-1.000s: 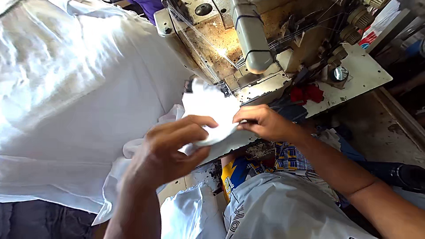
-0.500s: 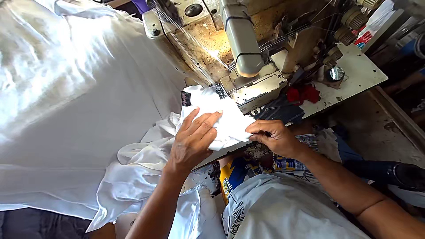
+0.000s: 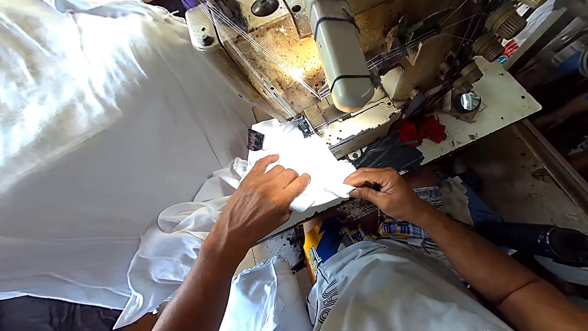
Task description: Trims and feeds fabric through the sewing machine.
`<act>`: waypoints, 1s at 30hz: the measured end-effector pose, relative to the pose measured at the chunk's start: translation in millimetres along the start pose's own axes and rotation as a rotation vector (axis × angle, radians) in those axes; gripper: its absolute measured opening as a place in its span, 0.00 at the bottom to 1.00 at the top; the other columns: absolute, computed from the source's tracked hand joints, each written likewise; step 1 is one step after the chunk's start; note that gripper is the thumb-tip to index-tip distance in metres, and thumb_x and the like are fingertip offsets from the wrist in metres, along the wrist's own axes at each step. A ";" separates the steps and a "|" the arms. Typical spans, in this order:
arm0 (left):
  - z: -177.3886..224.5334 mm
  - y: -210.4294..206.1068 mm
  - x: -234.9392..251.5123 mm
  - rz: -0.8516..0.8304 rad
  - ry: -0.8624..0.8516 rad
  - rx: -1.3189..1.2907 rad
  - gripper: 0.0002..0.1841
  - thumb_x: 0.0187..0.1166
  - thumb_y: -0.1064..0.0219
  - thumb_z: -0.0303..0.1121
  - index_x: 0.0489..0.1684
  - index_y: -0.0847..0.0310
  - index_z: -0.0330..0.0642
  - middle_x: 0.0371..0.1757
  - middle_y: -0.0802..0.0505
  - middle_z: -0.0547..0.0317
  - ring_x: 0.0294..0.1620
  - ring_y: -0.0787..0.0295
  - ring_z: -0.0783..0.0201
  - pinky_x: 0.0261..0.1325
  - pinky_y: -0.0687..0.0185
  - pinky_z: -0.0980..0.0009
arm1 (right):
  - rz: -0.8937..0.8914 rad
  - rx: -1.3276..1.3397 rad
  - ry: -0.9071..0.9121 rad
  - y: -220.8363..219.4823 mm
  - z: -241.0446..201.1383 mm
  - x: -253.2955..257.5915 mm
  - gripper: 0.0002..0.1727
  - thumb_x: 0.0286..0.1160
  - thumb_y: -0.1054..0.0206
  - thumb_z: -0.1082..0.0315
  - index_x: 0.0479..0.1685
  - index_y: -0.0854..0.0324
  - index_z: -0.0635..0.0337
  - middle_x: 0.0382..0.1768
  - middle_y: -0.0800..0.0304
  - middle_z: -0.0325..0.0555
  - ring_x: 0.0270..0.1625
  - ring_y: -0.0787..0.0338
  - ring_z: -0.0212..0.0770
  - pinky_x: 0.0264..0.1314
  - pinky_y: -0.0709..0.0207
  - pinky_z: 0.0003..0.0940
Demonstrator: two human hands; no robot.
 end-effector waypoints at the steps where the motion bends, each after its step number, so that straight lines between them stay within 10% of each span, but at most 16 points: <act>1: -0.6 0.6 0.2 -0.003 -0.001 0.002 0.16 0.70 0.38 0.27 0.53 0.10 0.39 0.35 0.09 0.52 0.42 0.09 0.49 0.76 0.31 0.36 | 0.004 0.004 -0.008 -0.1 0.2 0.2 0.06 0.79 0.30 0.75 0.46 0.10 0.68 0.48 0.06 0.46 0.45 0.09 0.32 0.50 0.12 0.27; 22: -52.6 15.8 2.8 0.056 0.004 0.054 0.14 0.76 0.40 0.23 0.50 0.09 0.38 0.48 0.07 0.46 0.51 0.09 0.43 0.77 0.35 0.31 | 0.085 0.054 0.063 -12.0 9.9 56.0 0.06 0.77 0.31 0.80 0.46 0.11 0.70 0.49 0.07 0.50 0.42 0.10 0.34 0.43 0.13 0.28; 26: -52.9 13.6 -0.2 0.084 0.016 0.009 0.21 0.74 0.39 0.21 0.62 0.09 0.47 0.73 0.13 0.48 0.60 0.11 0.42 0.77 0.34 0.32 | 0.081 0.039 0.072 -12.3 9.7 56.5 0.05 0.76 0.31 0.80 0.45 0.11 0.70 0.49 0.07 0.50 0.45 0.09 0.35 0.46 0.12 0.29; 30: -53.6 6.8 -2.7 0.170 -0.030 -0.162 0.16 0.76 0.38 0.24 0.48 0.04 0.50 0.70 0.10 0.54 0.67 0.12 0.48 0.82 0.35 0.35 | 0.062 0.029 0.075 -11.9 10.6 54.9 0.06 0.76 0.32 0.81 0.45 0.11 0.70 0.49 0.07 0.50 0.44 0.09 0.35 0.45 0.12 0.29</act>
Point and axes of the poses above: each hand's wrist, its own x-axis towards the middle knuckle, its own y-axis out of the back of the hand, z = x × y, the point moved 2 cm from there along x, towards the middle knuckle
